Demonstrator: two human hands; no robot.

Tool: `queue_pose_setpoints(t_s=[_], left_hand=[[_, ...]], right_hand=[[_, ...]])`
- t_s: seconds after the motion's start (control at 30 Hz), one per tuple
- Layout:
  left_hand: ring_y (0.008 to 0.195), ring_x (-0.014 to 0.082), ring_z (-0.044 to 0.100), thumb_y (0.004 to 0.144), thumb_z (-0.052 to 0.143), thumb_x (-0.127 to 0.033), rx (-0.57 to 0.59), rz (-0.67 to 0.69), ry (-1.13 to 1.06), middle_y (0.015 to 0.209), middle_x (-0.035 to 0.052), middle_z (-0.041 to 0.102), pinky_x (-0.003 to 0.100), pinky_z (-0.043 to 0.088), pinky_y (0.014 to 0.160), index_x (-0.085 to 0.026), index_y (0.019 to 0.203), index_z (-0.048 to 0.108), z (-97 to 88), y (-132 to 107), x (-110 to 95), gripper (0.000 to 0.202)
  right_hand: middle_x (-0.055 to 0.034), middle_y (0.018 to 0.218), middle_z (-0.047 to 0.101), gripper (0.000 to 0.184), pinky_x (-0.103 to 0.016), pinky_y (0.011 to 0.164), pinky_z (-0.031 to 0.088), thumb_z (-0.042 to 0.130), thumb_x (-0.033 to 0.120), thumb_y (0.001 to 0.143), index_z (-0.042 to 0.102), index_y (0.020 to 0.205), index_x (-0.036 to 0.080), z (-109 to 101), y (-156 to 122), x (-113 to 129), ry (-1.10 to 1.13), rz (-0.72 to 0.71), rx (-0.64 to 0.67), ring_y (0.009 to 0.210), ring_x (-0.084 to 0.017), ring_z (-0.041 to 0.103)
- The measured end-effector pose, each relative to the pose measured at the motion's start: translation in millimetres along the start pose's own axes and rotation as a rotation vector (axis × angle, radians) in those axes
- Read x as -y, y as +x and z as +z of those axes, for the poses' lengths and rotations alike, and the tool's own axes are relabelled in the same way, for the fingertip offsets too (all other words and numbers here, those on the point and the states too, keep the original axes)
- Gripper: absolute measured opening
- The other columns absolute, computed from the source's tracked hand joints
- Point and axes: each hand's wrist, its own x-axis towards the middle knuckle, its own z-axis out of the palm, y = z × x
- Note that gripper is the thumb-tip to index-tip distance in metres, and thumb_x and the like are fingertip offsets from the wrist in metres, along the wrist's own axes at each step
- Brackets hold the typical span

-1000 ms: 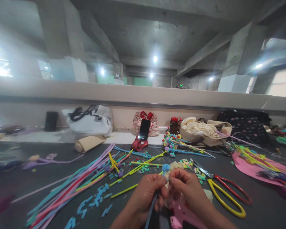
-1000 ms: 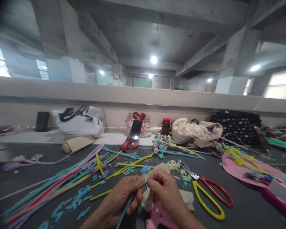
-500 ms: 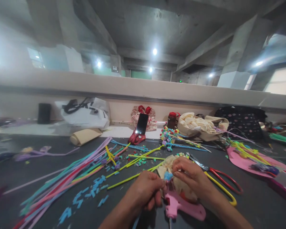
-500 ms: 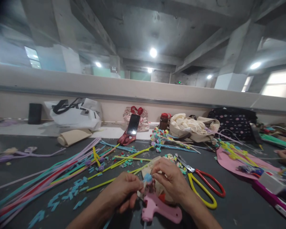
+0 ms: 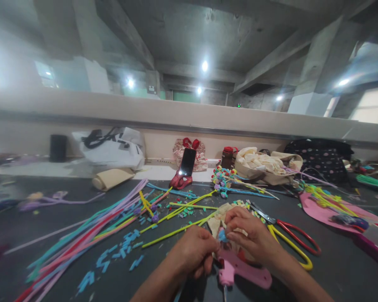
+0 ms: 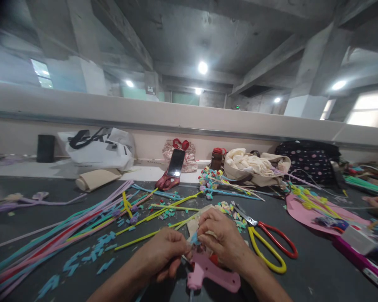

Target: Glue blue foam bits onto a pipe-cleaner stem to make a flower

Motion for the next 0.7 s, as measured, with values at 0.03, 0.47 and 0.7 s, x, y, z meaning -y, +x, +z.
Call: queue_pose_setpoints(t_s=[0.03,0.47,0.7], left_hand=[[0.016,0.0054,0.027,0.060,0.042,-0.019,-0.005,0.001,0.003,0.026,-0.0054,0.043,0.016,0.016,0.021,-0.014,0.051,0.057,0.4,-0.4,-0.3,0.018],[0.016,0.0044,0.024,0.060,0.041,-0.018,-0.037,0.003,0.069,0.026,-0.0065,0.041,0.016,0.016,0.022,-0.016,0.047,0.052,4.0,-6.0,-4.4,0.017],[0.017,0.0045,0.026,0.059,0.041,-0.019,-0.030,0.004,0.092,0.027,-0.0064,0.042,0.016,0.017,0.023,-0.016,0.046,0.050,4.6,-7.2,-5.0,0.016]], right_hand=[[-0.0022,0.082,0.054,0.012,-0.027,0.073,0.039,0.051,0.019,0.080,0.057,0.070,0.019,0.4,0.0,-0.5,-0.007,-0.004,0.001,0.080,-0.015,0.051],[-0.0020,0.080,0.053,0.010,-0.026,0.070,0.038,0.051,0.012,0.078,0.055,0.070,0.018,3.1,-1.4,-0.8,-0.101,-0.025,0.002,0.078,-0.014,0.050],[-0.0024,0.078,0.054,0.011,-0.027,0.067,0.037,0.050,0.012,0.077,0.055,0.069,0.017,6.3,-0.2,-2.2,-0.131,-0.051,-0.006,0.076,-0.015,0.050]])
